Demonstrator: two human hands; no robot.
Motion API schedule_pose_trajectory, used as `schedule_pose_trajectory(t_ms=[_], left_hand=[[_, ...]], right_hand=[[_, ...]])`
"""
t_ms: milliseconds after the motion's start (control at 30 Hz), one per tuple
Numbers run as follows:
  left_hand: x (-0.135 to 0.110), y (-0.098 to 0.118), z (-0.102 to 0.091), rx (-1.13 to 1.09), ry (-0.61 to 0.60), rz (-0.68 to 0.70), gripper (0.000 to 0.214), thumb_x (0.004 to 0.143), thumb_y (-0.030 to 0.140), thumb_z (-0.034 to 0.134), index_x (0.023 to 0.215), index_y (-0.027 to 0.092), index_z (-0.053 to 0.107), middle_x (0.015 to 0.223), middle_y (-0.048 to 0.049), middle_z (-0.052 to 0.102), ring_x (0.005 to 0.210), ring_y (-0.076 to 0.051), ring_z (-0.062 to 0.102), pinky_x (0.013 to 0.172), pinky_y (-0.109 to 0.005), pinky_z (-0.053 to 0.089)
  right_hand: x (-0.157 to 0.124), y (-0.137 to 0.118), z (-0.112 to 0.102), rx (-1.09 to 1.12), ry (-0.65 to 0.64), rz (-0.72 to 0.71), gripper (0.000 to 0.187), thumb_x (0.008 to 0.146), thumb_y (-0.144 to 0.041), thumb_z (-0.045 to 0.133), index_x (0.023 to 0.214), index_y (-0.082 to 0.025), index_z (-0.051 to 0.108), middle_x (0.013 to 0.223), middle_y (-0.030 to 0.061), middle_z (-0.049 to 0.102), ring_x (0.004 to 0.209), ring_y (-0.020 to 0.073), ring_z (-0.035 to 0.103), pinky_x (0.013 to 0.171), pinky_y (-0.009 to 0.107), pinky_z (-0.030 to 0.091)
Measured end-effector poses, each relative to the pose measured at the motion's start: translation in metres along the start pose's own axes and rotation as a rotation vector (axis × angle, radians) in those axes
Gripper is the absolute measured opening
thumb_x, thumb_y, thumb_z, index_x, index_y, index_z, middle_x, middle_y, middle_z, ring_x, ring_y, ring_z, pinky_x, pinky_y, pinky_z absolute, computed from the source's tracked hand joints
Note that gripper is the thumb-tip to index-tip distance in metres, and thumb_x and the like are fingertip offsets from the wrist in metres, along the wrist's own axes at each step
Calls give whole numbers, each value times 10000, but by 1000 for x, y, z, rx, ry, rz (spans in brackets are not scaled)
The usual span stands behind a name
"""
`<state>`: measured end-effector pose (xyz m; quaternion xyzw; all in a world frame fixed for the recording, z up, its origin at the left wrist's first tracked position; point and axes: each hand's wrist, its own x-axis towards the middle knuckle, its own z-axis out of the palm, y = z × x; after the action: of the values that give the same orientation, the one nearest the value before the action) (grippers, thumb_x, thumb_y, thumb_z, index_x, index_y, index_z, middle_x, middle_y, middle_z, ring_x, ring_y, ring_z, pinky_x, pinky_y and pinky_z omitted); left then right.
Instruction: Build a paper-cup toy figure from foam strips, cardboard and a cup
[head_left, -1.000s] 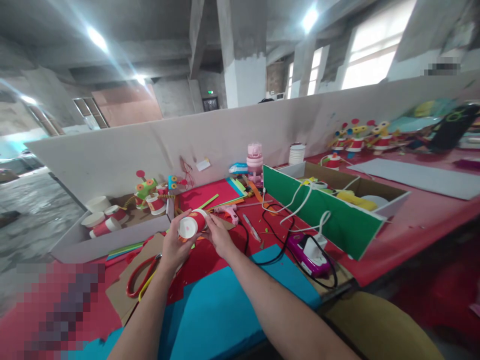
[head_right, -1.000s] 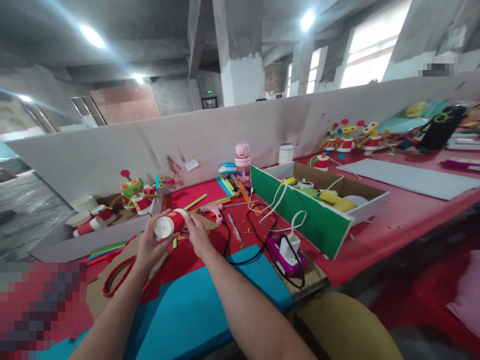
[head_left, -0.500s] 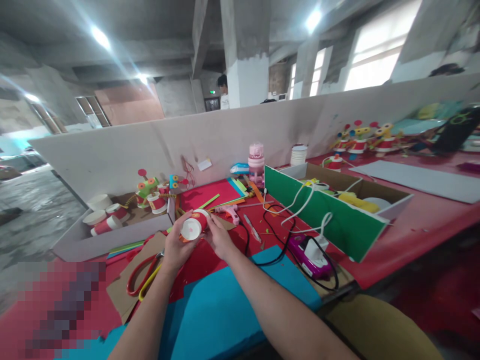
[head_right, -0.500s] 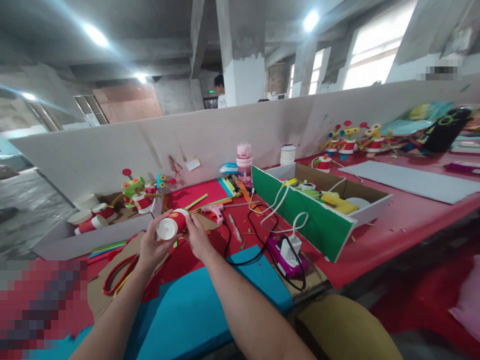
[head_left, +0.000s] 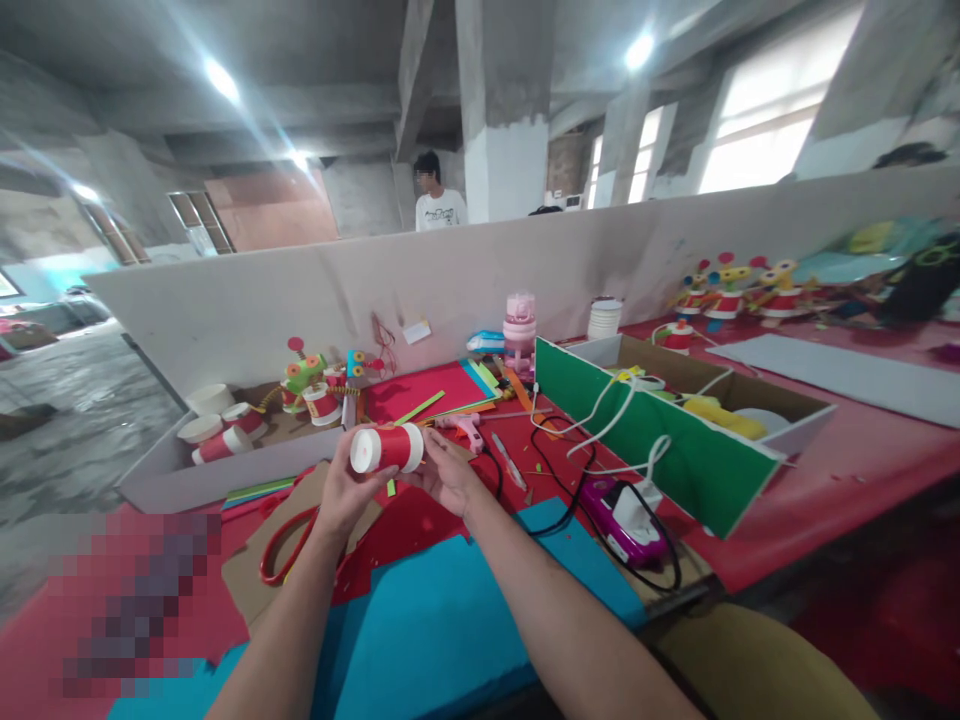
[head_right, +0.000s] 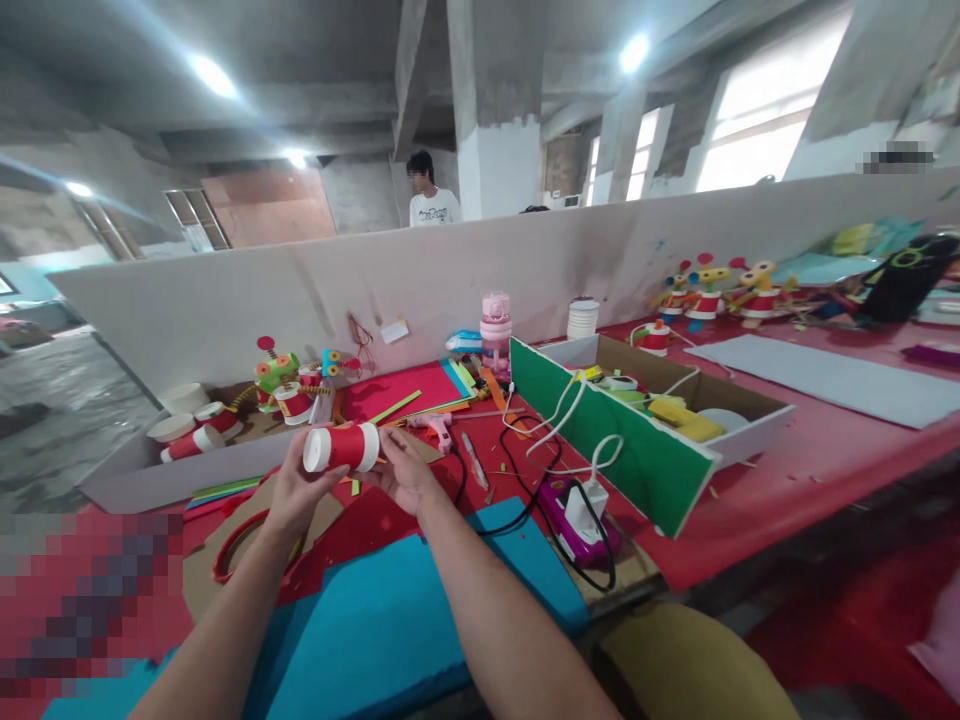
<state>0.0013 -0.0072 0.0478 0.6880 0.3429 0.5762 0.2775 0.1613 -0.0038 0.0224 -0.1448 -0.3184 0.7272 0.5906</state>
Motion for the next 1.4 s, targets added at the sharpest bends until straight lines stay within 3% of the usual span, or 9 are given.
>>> schedule_pose_trajectory(t_ms=[167, 333, 500, 700, 833, 933, 1000, 1133, 1400], left_hand=[[-1, 2, -10, -153, -9, -159, 670, 596, 317, 811, 1190, 202, 523, 1047, -61, 624, 1002, -234, 599, 864, -341, 500], [-2, 6, -16, -196, -62, -177, 665, 600, 299, 802, 1201, 206, 535, 1130, -71, 613, 969, -215, 601, 832, -309, 497], [-2, 5, -19, -244, -94, -184, 716, 613, 302, 793, 1257, 209, 493, 1135, -75, 613, 965, -224, 603, 830, -321, 501], [-3, -1, -22, -262, -162, -224, 808, 648, 330, 783, 1351, 212, 402, 1174, -103, 602, 1025, -260, 602, 871, -366, 502], [1, -1, -16, -149, -138, -21, 920, 720, 421, 726, 1469, 287, 207, 1411, -142, 436, 1217, -292, 507, 965, -423, 460], [3, -1, -12, 172, -69, 234, 1010, 688, 446, 753, 1484, 306, 148, 1525, -160, 252, 1329, -319, 383, 1032, -473, 394], [1, -1, -9, 416, -79, 331, 1006, 672, 426, 769, 1479, 281, 187, 1534, -165, 224, 1375, -338, 303, 1076, -505, 333], [-2, -2, -2, 624, -59, 340, 955, 705, 329, 741, 1478, 245, 186, 1479, -164, 315, 1373, -316, 310, 1081, -483, 340], [-3, -3, 0, 605, 60, 316, 862, 647, 112, 678, 1410, 195, 283, 1361, -160, 421, 1278, -311, 425, 1033, -460, 402]], right_hand=[[-6, -4, 4, -10, -135, 46, 386, 752, -469, 717, 1001, -232, 542, 1036, 16, 692, 853, 174, 678, 795, 418, 573], [-8, -1, 5, -34, -147, 47, 340, 769, -388, 720, 1026, -246, 549, 1088, -1, 680, 901, 180, 676, 828, 433, 570], [-11, 0, 8, -58, -218, 30, 440, 789, -340, 703, 1188, -291, 522, 1247, 2, 616, 993, 180, 652, 854, 411, 567], [-12, 6, 10, -69, -218, 35, 397, 795, -335, 684, 1159, -265, 542, 1185, 15, 652, 946, 187, 666, 827, 421, 574], [-6, 12, 9, -3, -73, -23, 391, 757, -349, 706, 1100, -280, 531, 1117, -9, 680, 914, 181, 676, 755, 356, 589], [-2, 15, 9, 35, 44, -77, 425, 726, -363, 721, 1087, -281, 512, 1033, -16, 697, 842, 173, 684, 650, 287, 582], [-1, 17, 10, 40, 79, -93, 428, 719, -362, 724, 1076, -275, 506, 1013, -13, 694, 806, 172, 681, 603, 266, 567], [-2, 23, 15, 13, 111, -157, 405, 733, -350, 710, 1074, -290, 500, 1023, -24, 674, 819, 156, 668, 656, 280, 568], [-6, 29, 17, -55, 95, -156, 426, 738, -359, 708, 1100, -336, 486, 1080, -30, 643, 909, 150, 644, 773, 302, 564]])
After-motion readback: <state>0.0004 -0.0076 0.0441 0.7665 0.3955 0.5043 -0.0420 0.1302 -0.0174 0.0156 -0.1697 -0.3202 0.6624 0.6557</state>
